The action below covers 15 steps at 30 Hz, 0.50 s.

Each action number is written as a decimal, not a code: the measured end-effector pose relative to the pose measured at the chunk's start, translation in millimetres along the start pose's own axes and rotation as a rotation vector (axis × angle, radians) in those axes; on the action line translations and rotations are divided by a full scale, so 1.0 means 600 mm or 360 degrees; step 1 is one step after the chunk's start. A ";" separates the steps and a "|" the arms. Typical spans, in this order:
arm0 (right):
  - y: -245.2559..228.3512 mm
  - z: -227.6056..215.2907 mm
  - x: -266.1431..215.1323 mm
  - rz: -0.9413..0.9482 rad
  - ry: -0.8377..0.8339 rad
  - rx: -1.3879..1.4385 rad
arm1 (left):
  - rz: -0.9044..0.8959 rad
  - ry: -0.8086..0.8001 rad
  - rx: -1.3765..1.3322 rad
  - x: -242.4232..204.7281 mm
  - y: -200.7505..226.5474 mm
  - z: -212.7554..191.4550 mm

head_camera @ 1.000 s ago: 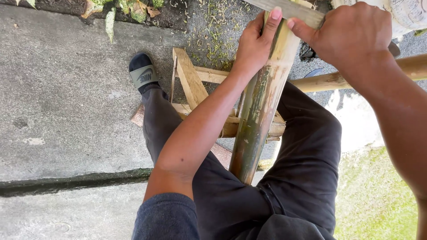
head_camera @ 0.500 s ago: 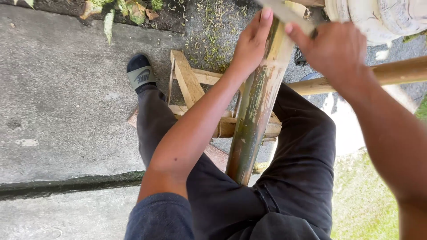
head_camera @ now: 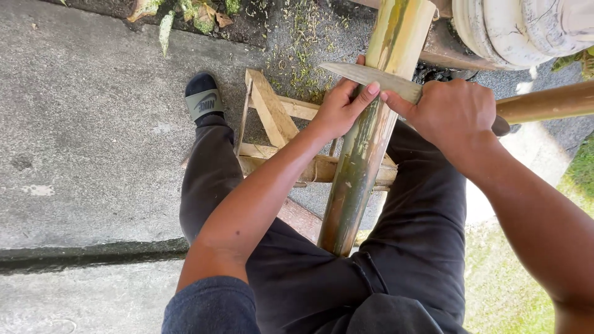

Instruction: Scraping the outer layer of a bamboo pole with a knife.

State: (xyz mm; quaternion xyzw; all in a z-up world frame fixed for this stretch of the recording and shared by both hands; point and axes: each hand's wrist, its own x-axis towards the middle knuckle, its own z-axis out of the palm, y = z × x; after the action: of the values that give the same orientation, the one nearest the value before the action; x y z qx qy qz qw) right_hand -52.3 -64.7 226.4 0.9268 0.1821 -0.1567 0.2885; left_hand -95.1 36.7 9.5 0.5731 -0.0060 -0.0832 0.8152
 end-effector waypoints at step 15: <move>-0.006 -0.021 0.007 0.0025 -0.0256 -0.0065 | -0.0180 -0.0047 -0.0166 0.006 -0.011 0.008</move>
State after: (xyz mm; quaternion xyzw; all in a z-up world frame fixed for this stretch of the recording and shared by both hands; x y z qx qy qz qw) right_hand -48.0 -53.5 233.0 0.9067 0.1542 -0.2245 0.3222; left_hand -92.9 29.4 5.0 0.5280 0.0186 -0.1378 0.8378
